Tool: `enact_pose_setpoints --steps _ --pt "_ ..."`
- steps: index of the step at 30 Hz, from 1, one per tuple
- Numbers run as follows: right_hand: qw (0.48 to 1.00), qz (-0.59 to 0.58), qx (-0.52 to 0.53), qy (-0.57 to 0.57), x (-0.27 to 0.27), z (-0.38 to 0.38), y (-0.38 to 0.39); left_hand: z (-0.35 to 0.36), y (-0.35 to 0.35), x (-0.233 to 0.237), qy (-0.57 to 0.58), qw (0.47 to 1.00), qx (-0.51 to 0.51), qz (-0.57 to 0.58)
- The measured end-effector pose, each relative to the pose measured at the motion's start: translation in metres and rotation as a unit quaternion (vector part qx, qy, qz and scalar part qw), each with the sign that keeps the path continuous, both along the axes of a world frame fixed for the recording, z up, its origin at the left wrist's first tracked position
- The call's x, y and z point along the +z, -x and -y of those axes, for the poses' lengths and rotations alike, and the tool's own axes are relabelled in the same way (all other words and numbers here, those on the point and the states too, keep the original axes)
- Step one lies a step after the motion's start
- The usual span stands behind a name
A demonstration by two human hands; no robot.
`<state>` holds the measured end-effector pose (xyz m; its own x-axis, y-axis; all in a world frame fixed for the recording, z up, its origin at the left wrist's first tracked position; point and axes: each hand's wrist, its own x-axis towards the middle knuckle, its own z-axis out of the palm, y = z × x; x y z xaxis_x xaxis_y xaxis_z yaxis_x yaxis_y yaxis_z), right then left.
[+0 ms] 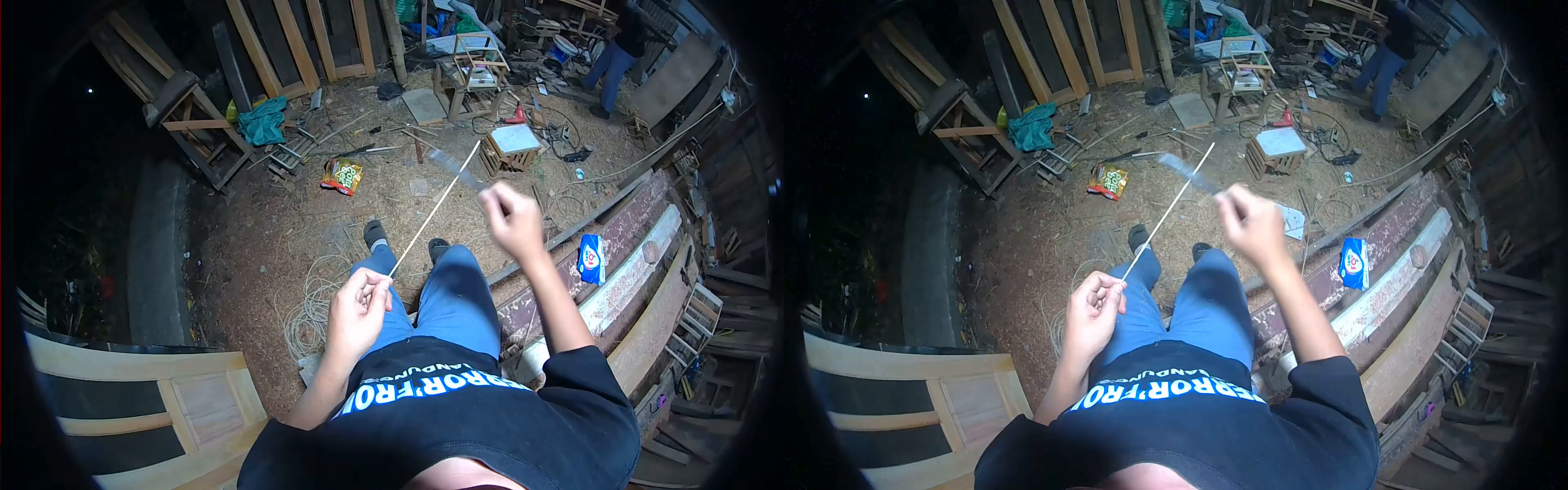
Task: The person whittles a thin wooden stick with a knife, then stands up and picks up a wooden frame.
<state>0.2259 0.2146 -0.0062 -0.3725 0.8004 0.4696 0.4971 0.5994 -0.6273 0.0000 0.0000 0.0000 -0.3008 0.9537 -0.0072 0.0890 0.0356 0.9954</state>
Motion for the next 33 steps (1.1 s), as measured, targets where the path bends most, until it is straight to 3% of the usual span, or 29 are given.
enact_pose_setpoints --steps 2,3,8,9,11,13,15,17,18,21,23,25,29,32,33 --pt "0.992 0.074 0.077 -0.064 0.008 0.042 0.007 -0.002 -0.009 -0.004 -0.006 1.0 0.003 0.02" --pt "0.984 0.08 0.121 -0.103 0.007 0.053 0.032 -0.005 0.012 0.007 -0.008 1.0 0.005 -0.025" --pt "0.997 -0.028 -0.078 0.008 -0.004 0.029 0.018 -0.009 -0.007 -0.006 0.001 1.0 0.008 -0.024" --pt "0.999 -0.036 -0.021 -0.02 -0.005 0.037 0.02 -0.011 -0.008 -0.006 0.004 1.0 -0.002 -0.022" --pt "0.989 0.059 0.069 -0.114 0.003 0.047 0.015 -0.01 -0.009 -0.005 0.014 0.999 -0.026 -0.018" --pt "0.996 -0.003 -0.071 -0.058 -0.029 0.018 0.003 -0.011 -0.007 0.0 0.018 0.998 -0.042 -0.037" --pt "0.976 -0.003 -0.209 0.055 -0.027 -0.01 -0.022 -0.012 -0.003 -0.004 0.026 0.997 -0.054 -0.053" --pt "0.966 -0.109 -0.235 0.017 -0.025 -0.006 -0.033 -0.015 0.002 -0.013 0.047 0.992 -0.079 -0.081" --pt "0.964 -0.156 -0.214 0.017 -0.022 0.002 -0.034 -0.015 0.004 -0.014 0.053 0.99 -0.072 -0.111" --pt "0.984 -0.1 -0.149 0.019 -0.004 0.046 -0.022 -0.024 0.008 -0.014 0.058 0.976 -0.074 -0.196" --pt "0.991 -0.111 -0.03 -0.066 -0.027 0.05 -0.015 -0.03 0.011 -0.012 0.043 0.963 -0.097 -0.246" --pt "1.0 0.03 -0.003 -0.003 -0.023 0.061 -0.017 -0.036 0.01 -0.01 0.019 0.955 -0.089 -0.282" --pt "0.998 0.041 0.039 0.029 -0.021 0.061 -0.018 -0.045 0.021 0.014 0.008 0.926 -0.086 -0.367" --pt "0.998 0.031 0.026 0.058 -0.026 0.06 -0.011 -0.056 0.037 0.018 -0.123 0.849 -0.056 -0.511" --pt "0.997 0.034 0.011 0.068 -0.029 0.06 -0.009 -0.06 0.033 0.018 -0.192 0.806 0.021 -0.559"
